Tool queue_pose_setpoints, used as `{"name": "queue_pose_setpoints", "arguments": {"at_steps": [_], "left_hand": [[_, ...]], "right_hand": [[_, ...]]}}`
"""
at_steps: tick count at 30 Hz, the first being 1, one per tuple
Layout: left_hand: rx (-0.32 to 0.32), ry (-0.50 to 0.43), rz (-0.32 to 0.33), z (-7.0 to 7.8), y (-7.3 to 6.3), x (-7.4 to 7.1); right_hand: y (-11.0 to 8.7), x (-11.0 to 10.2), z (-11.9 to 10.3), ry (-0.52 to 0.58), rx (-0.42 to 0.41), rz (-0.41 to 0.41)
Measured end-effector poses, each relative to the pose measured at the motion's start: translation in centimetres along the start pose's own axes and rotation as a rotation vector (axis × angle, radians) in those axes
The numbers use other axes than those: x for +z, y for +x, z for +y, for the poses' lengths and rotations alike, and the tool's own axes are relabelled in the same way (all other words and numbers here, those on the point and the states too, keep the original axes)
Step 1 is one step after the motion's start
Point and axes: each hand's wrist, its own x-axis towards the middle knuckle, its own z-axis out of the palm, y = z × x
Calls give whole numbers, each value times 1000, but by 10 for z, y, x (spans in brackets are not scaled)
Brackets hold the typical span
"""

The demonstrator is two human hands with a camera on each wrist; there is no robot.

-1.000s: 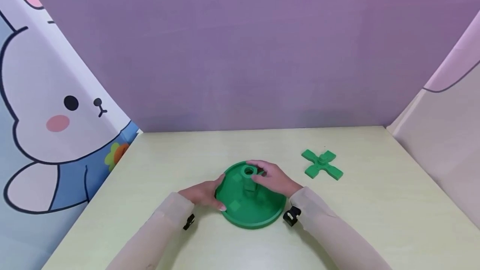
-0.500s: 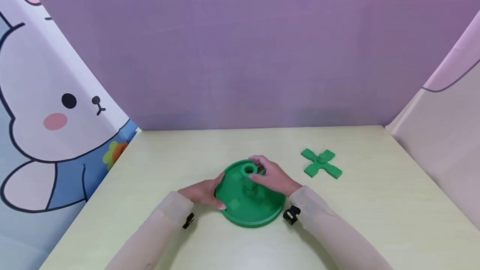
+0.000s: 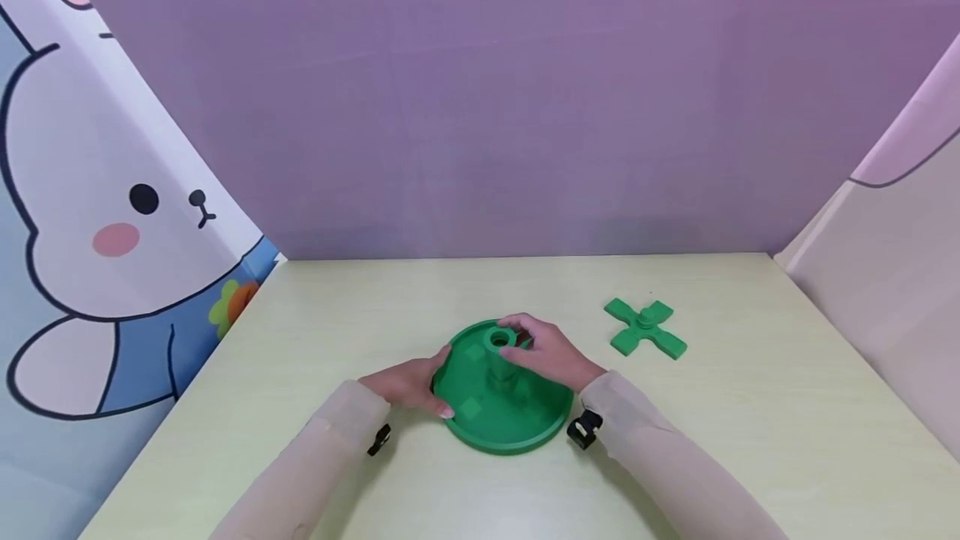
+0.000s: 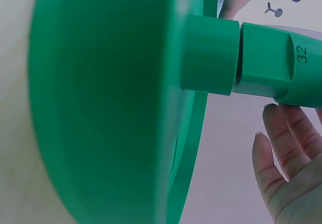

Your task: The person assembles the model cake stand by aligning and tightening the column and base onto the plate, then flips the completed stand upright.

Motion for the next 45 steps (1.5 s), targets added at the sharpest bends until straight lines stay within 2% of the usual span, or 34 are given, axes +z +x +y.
{"name": "queue_pose_setpoints", "arguments": {"at_steps": [7, 16, 24, 32, 38, 45], "left_hand": [[-1, 8, -8, 0, 1, 0], [8, 1, -7, -2, 1, 0], [-2, -28, -10, -1, 1, 0], [46, -47, -19, -6, 3, 0], [25, -51, -20, -2, 2, 0], [8, -42, -15, -1, 1, 0]], "right_hand": [[1, 0, 1, -25, 28, 14], [0, 3, 4, 4, -26, -26], [1, 4, 7, 15, 11, 19], [1, 4, 11, 2, -15, -18], [1, 2, 14, -4, -26, -34], [3, 1, 12, -9, -2, -7]]}}
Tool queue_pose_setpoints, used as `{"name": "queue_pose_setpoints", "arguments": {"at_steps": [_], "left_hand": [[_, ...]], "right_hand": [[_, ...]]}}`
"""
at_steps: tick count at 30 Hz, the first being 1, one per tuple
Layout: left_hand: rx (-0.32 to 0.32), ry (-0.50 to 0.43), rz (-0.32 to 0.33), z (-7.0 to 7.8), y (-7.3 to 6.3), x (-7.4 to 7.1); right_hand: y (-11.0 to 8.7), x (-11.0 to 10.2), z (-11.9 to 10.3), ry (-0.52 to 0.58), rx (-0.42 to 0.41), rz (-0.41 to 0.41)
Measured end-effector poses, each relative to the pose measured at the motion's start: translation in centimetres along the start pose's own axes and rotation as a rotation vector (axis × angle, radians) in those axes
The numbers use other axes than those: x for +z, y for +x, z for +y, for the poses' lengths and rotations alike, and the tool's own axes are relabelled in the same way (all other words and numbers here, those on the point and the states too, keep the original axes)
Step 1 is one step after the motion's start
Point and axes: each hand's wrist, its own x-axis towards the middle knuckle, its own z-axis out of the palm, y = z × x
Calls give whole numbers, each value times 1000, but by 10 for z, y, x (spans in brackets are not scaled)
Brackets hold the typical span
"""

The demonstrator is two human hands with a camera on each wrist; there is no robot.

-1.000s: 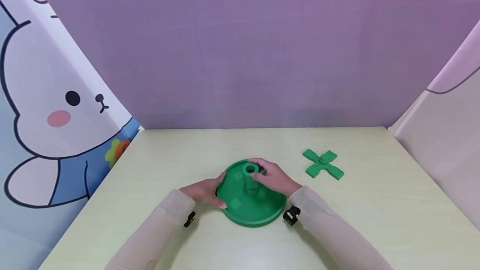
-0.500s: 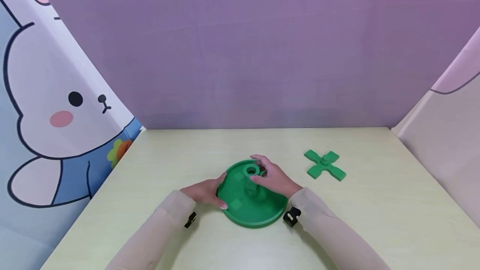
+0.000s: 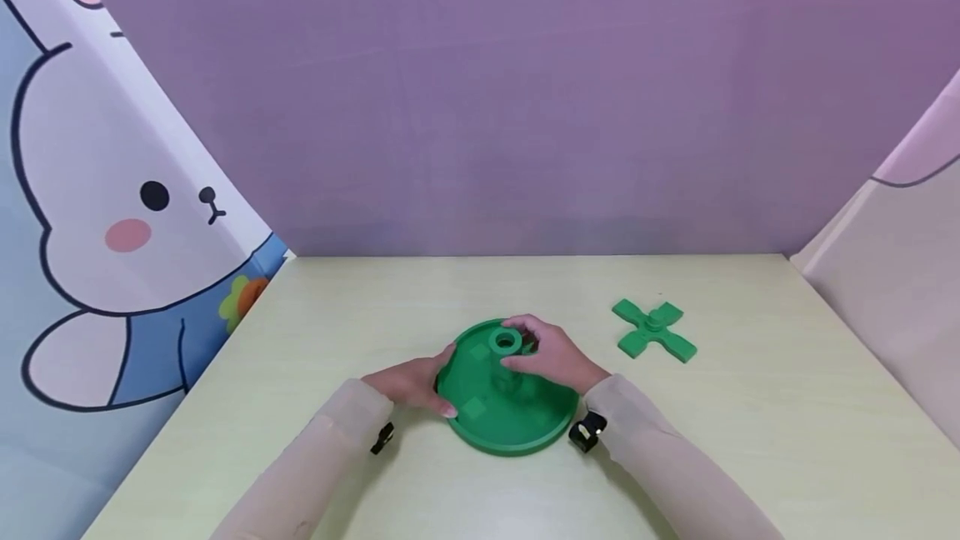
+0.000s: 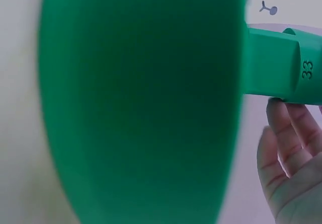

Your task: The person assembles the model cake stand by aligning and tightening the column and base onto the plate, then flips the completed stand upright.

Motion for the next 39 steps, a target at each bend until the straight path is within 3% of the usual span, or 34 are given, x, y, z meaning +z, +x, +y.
{"name": "queue_pose_setpoints", "arguments": {"at_steps": [6, 15, 26, 39], "left_hand": [[10, -13, -4, -3, 0, 0], [47, -19, -16, -4, -3, -1], [-21, 3, 14, 0, -2, 3], [3, 8, 10, 0, 0, 1]], "right_hand": [[0, -1, -4, -45, 8, -7], [-3, -3, -5, 22, -15, -31], [-3, 3, -5, 1, -7, 23], [-6, 1, -5, 52, -13, -16]]}}
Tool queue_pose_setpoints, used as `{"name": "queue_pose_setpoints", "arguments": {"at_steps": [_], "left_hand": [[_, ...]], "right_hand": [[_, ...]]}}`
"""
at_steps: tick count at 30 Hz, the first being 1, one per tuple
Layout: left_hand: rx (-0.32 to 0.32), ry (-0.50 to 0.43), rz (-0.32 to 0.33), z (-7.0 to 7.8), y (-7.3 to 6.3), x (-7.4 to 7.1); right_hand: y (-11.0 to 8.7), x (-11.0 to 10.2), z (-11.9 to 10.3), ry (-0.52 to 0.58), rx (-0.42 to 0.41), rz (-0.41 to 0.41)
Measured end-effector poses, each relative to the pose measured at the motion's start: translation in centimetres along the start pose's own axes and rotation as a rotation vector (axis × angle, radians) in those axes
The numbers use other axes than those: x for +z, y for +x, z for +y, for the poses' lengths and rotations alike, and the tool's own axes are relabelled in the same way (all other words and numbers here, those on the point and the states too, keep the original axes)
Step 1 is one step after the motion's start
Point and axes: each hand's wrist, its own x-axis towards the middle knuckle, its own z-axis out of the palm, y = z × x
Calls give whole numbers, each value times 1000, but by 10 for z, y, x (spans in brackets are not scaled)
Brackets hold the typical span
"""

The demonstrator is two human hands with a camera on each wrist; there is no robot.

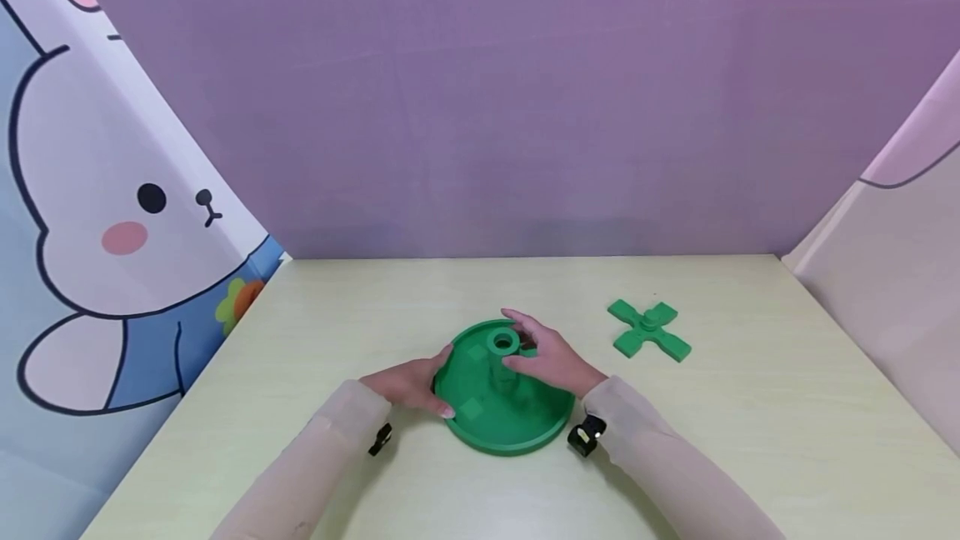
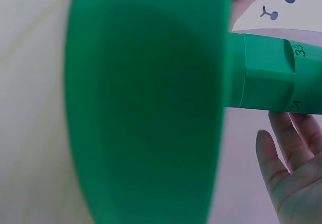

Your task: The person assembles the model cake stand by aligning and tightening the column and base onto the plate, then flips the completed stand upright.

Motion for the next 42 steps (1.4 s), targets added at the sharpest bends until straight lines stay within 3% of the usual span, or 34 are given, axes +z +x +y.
{"name": "queue_pose_setpoints", "arguments": {"at_steps": [11, 20, 30, 42], "left_hand": [[10, 0, -9, -1, 1, -1], [26, -14, -19, -3, 2, 0], [-16, 22, 2, 2, 1, 2], [13, 1, -7, 0, 2, 1]], "right_hand": [[5, 2, 0, -58, 15, 74], [3, 0, 3, -40, 42, 3], [5, 4, 4, 0, 97, 89], [1, -3, 11, 89, 48, 14]]}}
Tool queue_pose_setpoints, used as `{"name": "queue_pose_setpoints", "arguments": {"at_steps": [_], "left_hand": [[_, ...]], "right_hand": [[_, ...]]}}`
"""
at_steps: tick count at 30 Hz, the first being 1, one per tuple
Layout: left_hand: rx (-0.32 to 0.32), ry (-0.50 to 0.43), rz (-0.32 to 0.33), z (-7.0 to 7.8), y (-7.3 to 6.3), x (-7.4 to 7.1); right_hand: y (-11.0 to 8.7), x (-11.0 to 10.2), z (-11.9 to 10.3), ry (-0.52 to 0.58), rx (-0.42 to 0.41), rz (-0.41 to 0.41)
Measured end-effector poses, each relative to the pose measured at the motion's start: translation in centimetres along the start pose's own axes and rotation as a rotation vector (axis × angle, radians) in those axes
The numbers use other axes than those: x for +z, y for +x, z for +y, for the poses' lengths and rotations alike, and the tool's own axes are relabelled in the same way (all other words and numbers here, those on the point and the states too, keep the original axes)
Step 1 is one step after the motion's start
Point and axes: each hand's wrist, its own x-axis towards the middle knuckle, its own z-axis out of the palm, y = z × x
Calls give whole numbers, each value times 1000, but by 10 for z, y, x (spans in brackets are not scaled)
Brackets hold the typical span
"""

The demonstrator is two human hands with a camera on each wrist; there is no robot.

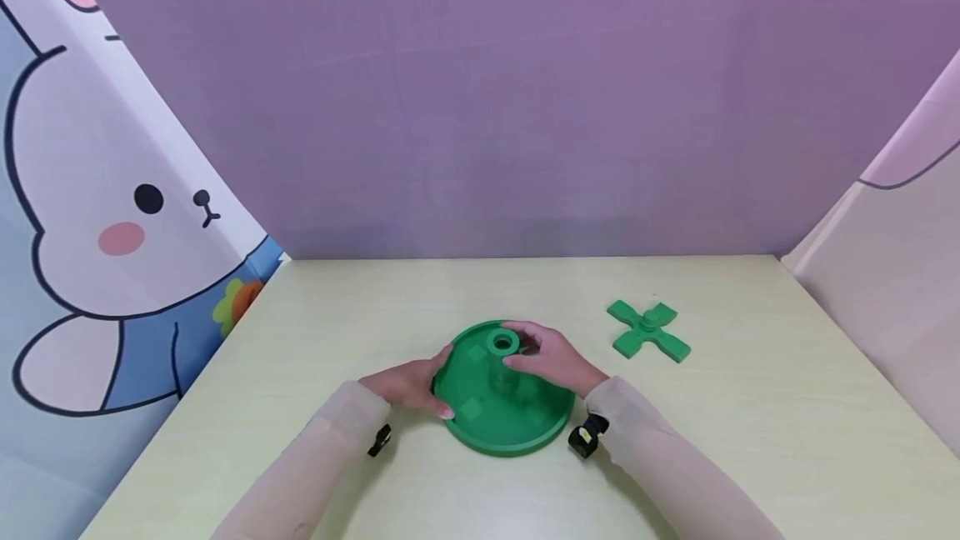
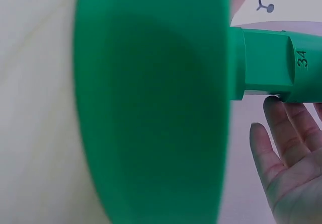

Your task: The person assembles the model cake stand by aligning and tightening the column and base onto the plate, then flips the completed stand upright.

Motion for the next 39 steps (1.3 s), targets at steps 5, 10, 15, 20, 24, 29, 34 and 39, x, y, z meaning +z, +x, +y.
{"name": "queue_pose_setpoints", "arguments": {"at_steps": [5, 10, 15, 20, 24, 29, 34, 39], "left_hand": [[-31, 22, 6, 2, -1, 1], [-47, 26, 10, 4, -1, 1], [-58, 30, 14, 4, -2, 1], [-60, 41, 11, 4, -2, 0], [-58, 46, 6, 3, -1, 1], [-48, 31, 7, 2, 0, 1], [-29, 27, 1, 1, 0, 0], [-13, 23, 1, -1, 0, -1]], "right_hand": [[0, 1, 0, -16, 1, 28], [1, 3, -2, -56, 18, 69], [1, 4, -3, -84, 32, 92], [1, 6, -6, -88, 49, 111], [-2, 6, -5, -82, 24, 84], [-4, 7, -1, -55, -39, 31], [-4, 6, -1, -42, -93, 35], [-5, 5, -10, -37, -62, 11]]}}
